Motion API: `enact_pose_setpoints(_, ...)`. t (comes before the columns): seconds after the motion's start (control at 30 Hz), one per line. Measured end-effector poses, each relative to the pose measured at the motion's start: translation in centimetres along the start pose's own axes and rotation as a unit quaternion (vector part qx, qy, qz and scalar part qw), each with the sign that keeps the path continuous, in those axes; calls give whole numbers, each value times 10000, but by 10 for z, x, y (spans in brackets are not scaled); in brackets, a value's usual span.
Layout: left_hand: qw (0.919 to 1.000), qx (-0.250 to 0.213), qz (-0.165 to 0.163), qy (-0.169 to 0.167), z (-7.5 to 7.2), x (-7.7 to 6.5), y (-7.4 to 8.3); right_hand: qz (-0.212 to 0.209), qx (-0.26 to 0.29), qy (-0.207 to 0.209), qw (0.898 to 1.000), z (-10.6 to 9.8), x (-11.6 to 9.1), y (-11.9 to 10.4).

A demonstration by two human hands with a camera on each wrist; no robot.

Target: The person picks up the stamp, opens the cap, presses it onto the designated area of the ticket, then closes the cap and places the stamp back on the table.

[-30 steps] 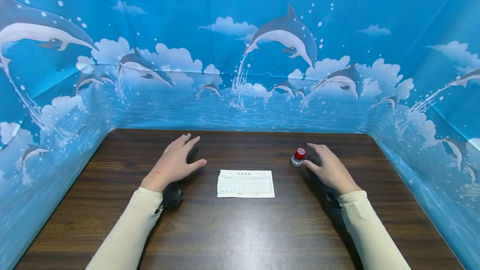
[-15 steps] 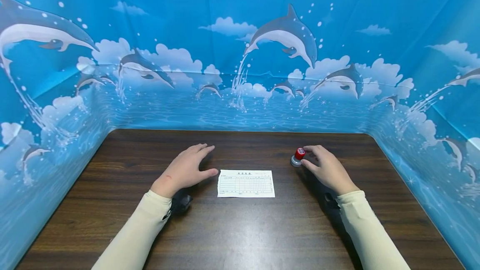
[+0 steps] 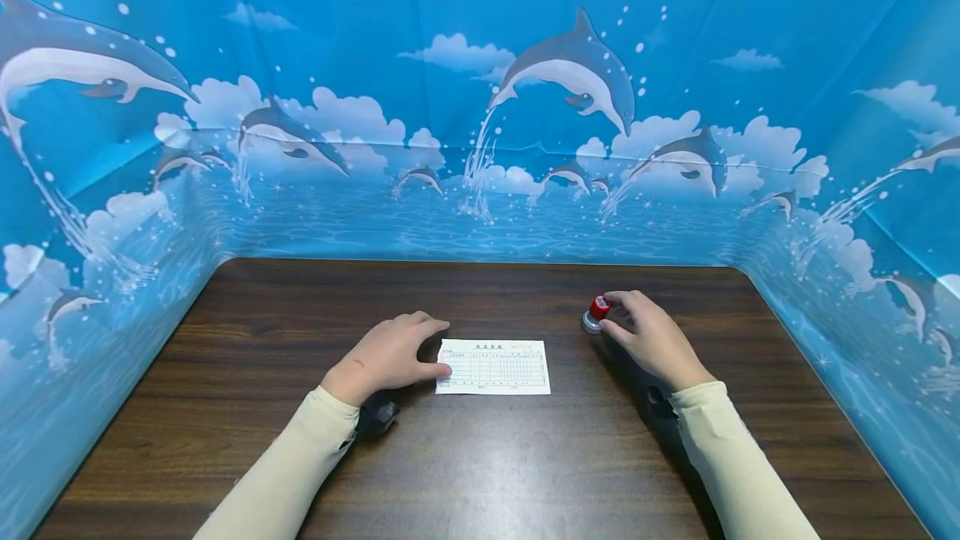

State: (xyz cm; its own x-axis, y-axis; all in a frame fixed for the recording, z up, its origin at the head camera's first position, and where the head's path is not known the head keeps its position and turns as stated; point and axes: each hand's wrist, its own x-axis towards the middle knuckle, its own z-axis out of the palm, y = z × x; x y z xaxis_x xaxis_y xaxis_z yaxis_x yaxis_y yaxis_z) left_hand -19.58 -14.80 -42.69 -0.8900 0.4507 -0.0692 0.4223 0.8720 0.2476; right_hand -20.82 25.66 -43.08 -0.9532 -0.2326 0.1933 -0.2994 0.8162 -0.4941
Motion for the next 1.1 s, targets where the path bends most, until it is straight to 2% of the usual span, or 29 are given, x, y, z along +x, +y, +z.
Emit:
enact_pose_setpoints(0.43,9998,189,58,60,7,-1,6,34,40,-14,10000,1,0,-1)
enact_pose_setpoints(1.1,9999,115,16,-46,14,1,10,149,-189,-45,9997,5,9,-3)
